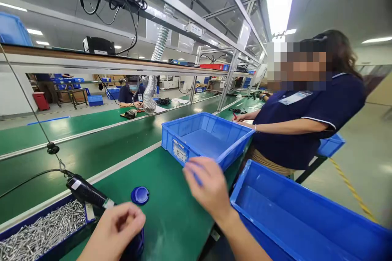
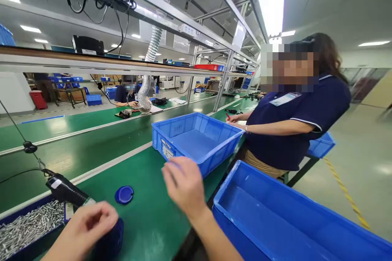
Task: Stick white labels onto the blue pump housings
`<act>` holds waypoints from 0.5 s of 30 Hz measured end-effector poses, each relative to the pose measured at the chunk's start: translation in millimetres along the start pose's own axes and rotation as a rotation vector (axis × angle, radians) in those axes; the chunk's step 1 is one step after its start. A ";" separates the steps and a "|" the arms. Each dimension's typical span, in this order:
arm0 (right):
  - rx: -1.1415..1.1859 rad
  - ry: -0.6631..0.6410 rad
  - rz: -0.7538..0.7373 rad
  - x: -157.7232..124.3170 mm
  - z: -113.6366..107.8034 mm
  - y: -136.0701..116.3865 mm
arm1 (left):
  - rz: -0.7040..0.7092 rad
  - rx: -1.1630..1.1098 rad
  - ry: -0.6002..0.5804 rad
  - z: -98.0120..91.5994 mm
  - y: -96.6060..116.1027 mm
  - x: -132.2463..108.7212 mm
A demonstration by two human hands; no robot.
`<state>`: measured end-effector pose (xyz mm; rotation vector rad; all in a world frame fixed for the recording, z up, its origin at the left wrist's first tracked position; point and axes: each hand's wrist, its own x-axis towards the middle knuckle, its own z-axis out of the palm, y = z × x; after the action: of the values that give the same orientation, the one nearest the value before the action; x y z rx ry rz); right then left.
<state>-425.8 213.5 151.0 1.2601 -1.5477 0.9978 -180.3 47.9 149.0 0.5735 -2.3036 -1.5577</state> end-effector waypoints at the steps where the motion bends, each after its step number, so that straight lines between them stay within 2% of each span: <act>1: -0.135 0.059 0.020 6.5 -6.1 20.1 | 0.044 0.038 -0.051 5.4 13.4 18.8; 3: -0.230 0.059 0.047 14.2 -9.2 55.1 | 0.057 0.097 -0.104 19.0 35.5 61.1; 5: -0.170 -0.002 0.045 12.7 -2.6 78.3 | -0.140 0.124 -0.174 37.8 48.6 106.6; 6: -0.128 -0.020 0.036 9.4 2.5 84.9 | -0.173 0.102 -0.175 48.9 51.8 129.3; 9: -0.072 0.005 0.041 -1.6 15.8 90.0 | -0.270 0.044 -0.201 82.4 52.7 191.2; 11: -0.061 0.040 0.051 -4.9 19.2 88.0 | -0.302 0.026 -0.202 99.7 49.7 223.5; 15: -0.036 0.052 0.063 -3.7 17.0 87.2 | -0.287 -0.003 -0.226 115.5 42.1 260.2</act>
<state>-513.7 212.7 137.8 1.1579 -1.5669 1.0310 -467.5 29.6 152.4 0.7935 -2.4696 -1.8393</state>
